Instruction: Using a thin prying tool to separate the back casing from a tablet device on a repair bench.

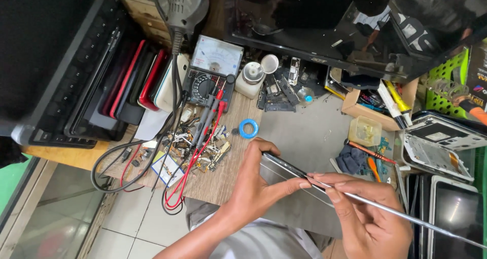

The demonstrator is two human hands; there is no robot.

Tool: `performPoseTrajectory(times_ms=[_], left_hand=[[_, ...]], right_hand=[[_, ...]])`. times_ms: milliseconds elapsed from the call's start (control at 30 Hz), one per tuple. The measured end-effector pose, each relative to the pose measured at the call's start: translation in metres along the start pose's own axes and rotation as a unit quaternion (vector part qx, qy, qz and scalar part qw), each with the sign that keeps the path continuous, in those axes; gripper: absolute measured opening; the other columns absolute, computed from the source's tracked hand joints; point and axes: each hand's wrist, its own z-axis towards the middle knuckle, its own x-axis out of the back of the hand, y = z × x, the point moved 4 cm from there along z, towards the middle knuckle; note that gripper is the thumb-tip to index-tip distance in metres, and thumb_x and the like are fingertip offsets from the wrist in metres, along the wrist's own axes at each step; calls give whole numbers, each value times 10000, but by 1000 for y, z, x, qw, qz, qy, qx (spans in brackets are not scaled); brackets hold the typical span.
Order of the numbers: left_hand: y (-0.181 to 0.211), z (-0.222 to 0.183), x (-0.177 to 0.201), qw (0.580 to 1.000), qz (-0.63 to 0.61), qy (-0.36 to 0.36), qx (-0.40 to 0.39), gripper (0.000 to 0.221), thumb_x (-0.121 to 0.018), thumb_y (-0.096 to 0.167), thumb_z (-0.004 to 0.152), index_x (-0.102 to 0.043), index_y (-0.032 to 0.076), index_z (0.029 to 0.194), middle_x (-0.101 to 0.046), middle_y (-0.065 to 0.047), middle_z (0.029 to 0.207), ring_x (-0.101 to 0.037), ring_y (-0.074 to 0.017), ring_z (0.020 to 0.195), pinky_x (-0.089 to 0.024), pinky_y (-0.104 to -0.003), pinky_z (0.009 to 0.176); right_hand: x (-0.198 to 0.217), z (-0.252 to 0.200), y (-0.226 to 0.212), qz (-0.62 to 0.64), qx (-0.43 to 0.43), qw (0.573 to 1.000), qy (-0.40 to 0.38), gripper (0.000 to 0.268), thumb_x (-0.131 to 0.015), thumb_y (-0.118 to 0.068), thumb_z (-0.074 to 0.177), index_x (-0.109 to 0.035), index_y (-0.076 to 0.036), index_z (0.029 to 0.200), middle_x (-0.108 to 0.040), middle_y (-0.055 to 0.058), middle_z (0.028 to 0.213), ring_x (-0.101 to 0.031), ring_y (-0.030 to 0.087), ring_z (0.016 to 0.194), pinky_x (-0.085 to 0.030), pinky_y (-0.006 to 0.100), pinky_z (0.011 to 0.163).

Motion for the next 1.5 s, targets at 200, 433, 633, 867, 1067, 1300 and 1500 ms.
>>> performPoseTrajectory(times_ms=[200,433,633,867,1067,1300,1500], left_hand=[[46,6,7,982,29,-5,-187,542,-840,453,748,-533,105,1029,-515,-36,958,-468,-215,875,-378,-327,823],[72,16,6,970,81,-63,-222,492,-854,428,783,-567,119,1036,-520,-24,954,-437,-216,867,-354,-334,812],[70,17,4,970,101,-56,-214,481,-832,477,783,-579,151,1029,-554,-2,959,-473,-206,882,-353,-333,849],[70,14,5,969,107,-60,-215,471,-858,424,800,-568,142,1041,-538,-16,965,-444,-214,883,-344,-342,867],[72,12,5,968,108,-63,-218,457,-842,429,811,-566,139,1032,-540,-18,963,-445,-218,884,-355,-334,854],[77,8,3,961,124,-70,-239,414,-829,377,851,-569,123,1049,-576,-31,1009,-479,-246,909,-370,-354,859],[81,6,-1,964,143,-60,-217,281,-732,291,908,-551,122,1041,-545,-36,990,-425,-247,857,-329,-376,850]], right_hand=[[1,-3,-3,81,67,994,35,82,-586,-30,941,-518,-52,980,-704,334,995,-833,463,913,-789,497,831],[-2,-6,-17,96,41,986,133,90,-609,-66,945,-521,-59,962,-713,319,1004,-837,451,916,-778,418,721],[0,-5,-11,117,93,981,123,138,-609,-49,951,-494,-64,1026,-703,308,958,-822,460,885,-766,495,796],[3,-5,-14,101,99,988,54,99,-564,-74,1003,-496,-101,1069,-726,282,1017,-836,442,975,-803,423,682],[5,-5,-14,96,102,990,32,82,-552,-67,1003,-500,-90,1061,-726,279,1020,-835,440,991,-811,407,650],[11,-13,-34,-101,137,985,4,148,-588,47,939,-566,-33,1061,-756,221,1141,-834,310,1107,-654,314,1027],[10,-24,-14,-135,135,979,-74,336,-560,-14,948,-623,57,1270,-673,214,1372,-668,316,1345,-599,315,1086]])
